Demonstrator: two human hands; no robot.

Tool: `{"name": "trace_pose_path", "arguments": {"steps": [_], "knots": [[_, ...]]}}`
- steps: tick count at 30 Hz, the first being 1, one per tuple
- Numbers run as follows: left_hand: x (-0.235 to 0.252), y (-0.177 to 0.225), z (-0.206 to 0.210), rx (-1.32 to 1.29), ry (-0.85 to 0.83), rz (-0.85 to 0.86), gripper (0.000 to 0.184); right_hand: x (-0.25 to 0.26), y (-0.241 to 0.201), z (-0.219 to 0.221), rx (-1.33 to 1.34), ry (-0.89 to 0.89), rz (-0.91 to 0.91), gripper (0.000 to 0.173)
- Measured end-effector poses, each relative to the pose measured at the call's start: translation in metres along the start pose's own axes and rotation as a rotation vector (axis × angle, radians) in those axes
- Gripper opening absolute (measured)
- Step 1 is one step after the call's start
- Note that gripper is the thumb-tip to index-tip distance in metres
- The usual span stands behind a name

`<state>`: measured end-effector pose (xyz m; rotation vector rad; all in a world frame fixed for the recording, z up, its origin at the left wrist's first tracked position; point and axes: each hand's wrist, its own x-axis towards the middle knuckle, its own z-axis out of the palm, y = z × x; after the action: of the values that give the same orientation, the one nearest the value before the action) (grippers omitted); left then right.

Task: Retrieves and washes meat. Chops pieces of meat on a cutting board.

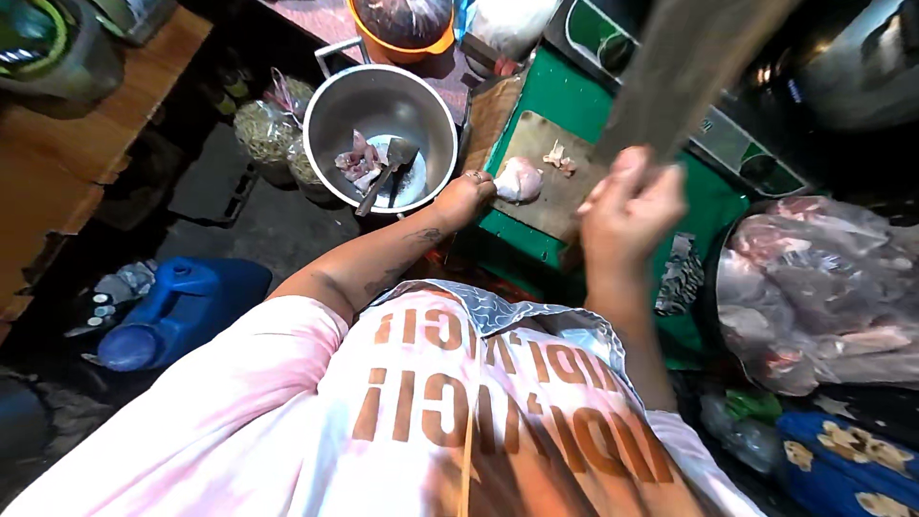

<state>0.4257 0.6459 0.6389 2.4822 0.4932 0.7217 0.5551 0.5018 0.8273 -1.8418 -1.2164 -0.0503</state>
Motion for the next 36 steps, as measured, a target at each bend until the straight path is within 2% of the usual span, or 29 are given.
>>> {"name": "trace_pose_path", "arguments": {"steps": [2,4,5,6,9,11,13,17,21,29,32,36], "knots": [[0.001,0.000,-0.001,0.002,-0.013,-0.010,0.015,0.013,-0.035,-0.019,0.120,0.189,-0.103,0.029],[0.002,-0.001,-0.001,0.005,-0.025,-0.012,0.015,0.011,-0.038,-0.013,0.119,0.219,-0.091,0.028],[0.003,-0.001,-0.002,0.008,-0.033,-0.016,0.015,0.000,-0.023,0.000,0.035,0.134,-0.008,0.032],[0.003,-0.001,-0.002,0.007,-0.037,-0.014,0.015,-0.013,-0.001,0.019,-0.103,-0.024,0.095,0.036],[0.002,0.002,-0.006,-0.006,-0.073,-0.015,0.016,-0.042,0.059,0.068,-0.461,-0.602,0.506,0.042],[0.008,-0.004,-0.011,0.001,-0.091,-0.011,0.016,-0.028,0.068,0.076,-0.456,-0.746,0.645,0.042],[0.005,0.002,-0.006,-0.027,-0.147,-0.047,0.014,-0.033,0.074,0.067,-0.379,-0.763,0.719,0.042],[0.018,-0.003,0.000,-0.042,-0.095,-0.017,0.022,-0.033,0.082,0.060,-0.321,-0.772,0.751,0.044],[0.019,0.001,0.001,-0.051,-0.134,-0.037,0.020,-0.035,0.093,0.060,-0.307,-0.748,0.745,0.042],[0.015,0.002,0.000,-0.095,-0.083,-0.024,0.020,-0.048,0.075,0.018,-0.359,-0.792,0.705,0.040],[0.016,0.002,0.001,-0.090,-0.092,-0.008,0.021,-0.040,0.077,0.039,-0.382,-0.819,0.740,0.043],[0.019,0.002,0.001,-0.059,-0.097,-0.023,0.018,0.004,0.073,0.086,-0.387,-0.785,0.704,0.046]]}}
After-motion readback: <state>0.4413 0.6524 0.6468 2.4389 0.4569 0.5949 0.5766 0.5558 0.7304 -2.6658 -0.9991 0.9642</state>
